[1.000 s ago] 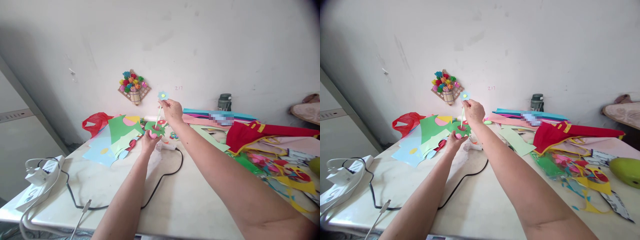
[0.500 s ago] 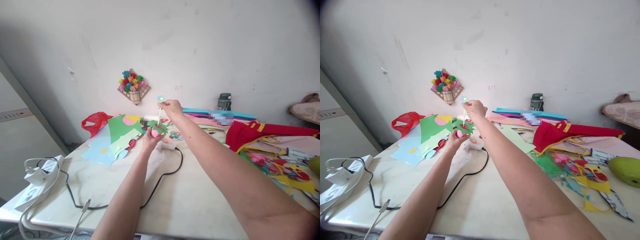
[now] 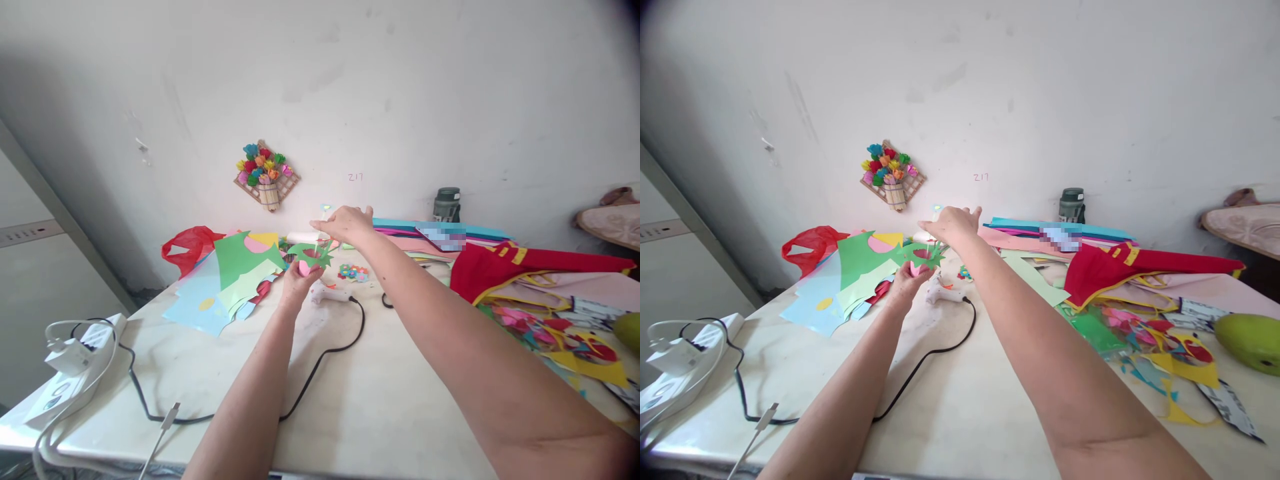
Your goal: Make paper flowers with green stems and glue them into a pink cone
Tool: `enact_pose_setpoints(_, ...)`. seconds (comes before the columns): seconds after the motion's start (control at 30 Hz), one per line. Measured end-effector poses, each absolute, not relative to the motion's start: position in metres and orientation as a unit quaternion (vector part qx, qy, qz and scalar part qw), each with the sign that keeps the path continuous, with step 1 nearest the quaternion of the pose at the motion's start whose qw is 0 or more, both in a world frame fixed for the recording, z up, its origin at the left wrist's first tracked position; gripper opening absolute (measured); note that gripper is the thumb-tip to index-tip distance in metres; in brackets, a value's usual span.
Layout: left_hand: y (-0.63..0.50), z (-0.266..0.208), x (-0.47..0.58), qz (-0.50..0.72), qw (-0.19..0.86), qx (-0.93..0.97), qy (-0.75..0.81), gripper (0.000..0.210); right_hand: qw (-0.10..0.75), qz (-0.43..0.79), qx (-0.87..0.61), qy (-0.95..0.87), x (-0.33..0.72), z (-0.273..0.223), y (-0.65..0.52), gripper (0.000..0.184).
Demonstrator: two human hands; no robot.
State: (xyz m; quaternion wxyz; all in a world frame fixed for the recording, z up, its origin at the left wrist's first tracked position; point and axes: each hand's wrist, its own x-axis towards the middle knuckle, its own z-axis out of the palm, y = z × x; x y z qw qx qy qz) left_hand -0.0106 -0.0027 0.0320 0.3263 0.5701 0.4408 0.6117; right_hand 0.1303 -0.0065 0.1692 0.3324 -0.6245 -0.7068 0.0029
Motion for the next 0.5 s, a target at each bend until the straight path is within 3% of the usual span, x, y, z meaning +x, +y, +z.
enact_pose_setpoints(0.17, 0.001, 0.031, -0.012, 0.65, 0.367, 0.52, 0.415, 0.034, 0.334, 0.079, -0.612, -0.712, 0.147, 0.178, -0.017, 0.049)
enact_pose_setpoints(0.5, 0.001, 0.031, -0.019, 0.678, 0.43, 0.49, 0.34, 0.028, 0.54, 0.139, -0.529, -0.64, 0.165, 0.149, -0.007, 0.05)
